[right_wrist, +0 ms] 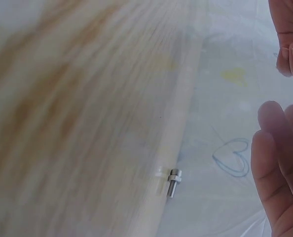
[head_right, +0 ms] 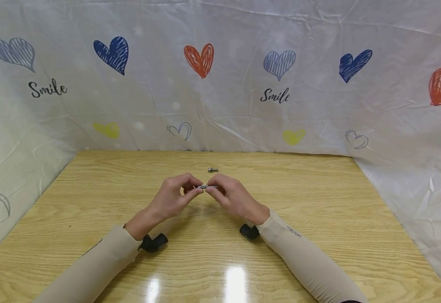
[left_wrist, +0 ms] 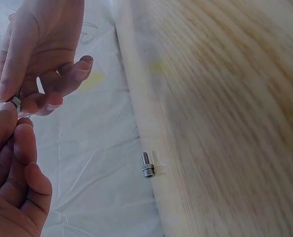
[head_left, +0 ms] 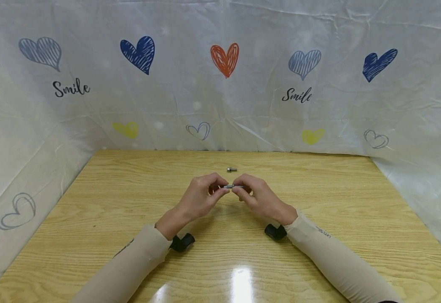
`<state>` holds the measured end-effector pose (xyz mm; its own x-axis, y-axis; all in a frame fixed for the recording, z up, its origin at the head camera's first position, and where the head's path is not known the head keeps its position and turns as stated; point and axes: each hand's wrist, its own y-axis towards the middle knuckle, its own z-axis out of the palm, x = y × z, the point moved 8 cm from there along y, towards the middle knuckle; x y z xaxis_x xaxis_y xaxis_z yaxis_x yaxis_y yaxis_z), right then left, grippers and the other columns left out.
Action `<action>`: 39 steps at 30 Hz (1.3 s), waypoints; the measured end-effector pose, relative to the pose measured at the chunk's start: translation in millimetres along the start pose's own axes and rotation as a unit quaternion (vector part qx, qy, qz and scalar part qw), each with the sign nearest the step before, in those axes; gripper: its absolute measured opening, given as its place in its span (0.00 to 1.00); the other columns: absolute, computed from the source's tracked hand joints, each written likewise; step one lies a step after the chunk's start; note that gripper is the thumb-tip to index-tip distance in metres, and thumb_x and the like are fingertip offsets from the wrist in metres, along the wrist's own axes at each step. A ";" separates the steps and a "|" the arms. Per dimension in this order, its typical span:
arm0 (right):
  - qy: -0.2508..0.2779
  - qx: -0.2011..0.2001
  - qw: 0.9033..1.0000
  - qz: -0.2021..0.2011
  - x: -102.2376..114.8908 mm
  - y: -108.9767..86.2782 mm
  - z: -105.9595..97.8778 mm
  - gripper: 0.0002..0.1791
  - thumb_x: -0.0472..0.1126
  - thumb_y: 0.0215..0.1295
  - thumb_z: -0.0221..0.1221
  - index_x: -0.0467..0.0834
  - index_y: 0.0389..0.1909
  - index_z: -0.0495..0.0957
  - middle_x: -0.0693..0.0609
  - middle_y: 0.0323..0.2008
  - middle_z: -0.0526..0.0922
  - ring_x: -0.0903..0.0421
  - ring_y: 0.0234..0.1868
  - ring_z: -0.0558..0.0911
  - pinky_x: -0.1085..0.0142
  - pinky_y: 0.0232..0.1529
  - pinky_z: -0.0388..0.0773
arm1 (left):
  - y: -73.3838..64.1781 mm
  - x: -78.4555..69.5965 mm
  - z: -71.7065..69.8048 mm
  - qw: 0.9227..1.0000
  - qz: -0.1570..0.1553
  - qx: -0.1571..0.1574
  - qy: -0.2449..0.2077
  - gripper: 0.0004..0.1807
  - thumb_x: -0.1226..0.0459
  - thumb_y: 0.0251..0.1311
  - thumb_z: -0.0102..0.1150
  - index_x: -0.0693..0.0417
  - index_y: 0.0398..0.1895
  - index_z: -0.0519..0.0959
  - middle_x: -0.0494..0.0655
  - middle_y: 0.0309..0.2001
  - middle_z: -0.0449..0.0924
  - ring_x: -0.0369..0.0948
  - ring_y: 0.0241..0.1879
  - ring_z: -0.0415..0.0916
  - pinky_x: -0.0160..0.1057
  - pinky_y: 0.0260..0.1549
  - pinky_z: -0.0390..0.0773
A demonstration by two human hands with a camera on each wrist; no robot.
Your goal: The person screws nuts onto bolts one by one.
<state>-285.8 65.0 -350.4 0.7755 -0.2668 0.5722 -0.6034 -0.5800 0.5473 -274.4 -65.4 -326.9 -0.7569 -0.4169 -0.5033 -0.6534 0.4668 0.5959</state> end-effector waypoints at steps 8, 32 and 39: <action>-0.003 -0.001 1.000 0.010 -1.8 0.0 0.0 0.05 0.40 0.70 0.56 0.47 0.45 0.75 0.58 0.35 0.77 0.61 0.27 0.76 0.66 0.27 0.74 | -0.2 0.4 0.1 1.000 -0.001 0.000 -0.001 0.04 0.68 0.59 0.64 0.57 0.36 0.80 0.42 0.30 0.80 0.32 0.25 0.72 0.32 0.24 0.74; -0.011 -0.007 1.000 -0.006 -2.6 -0.6 0.8 0.05 0.32 0.69 0.54 0.44 0.41 0.76 0.55 0.29 0.73 0.62 0.24 0.74 0.67 0.25 0.72 | 0.1 -1.1 0.4 1.000 0.007 -0.002 -0.002 0.04 0.68 0.60 0.63 0.56 0.36 0.80 0.41 0.29 0.80 0.31 0.24 0.71 0.32 0.24 0.73; -0.011 0.001 1.000 0.011 -2.7 -1.2 1.1 0.06 0.38 0.71 0.55 0.46 0.45 0.76 0.58 0.35 0.76 0.62 0.27 0.75 0.67 0.28 0.73 | -0.9 1.5 1.3 1.000 0.001 0.001 -0.004 0.04 0.68 0.60 0.63 0.57 0.37 0.80 0.41 0.29 0.80 0.32 0.24 0.71 0.32 0.24 0.74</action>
<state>-287.0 65.6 -353.2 0.7665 -0.2958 0.5700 -0.6194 -0.5749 0.5346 -275.0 -65.4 -329.0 -0.7587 -0.4099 -0.5063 -0.6514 0.4690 0.5965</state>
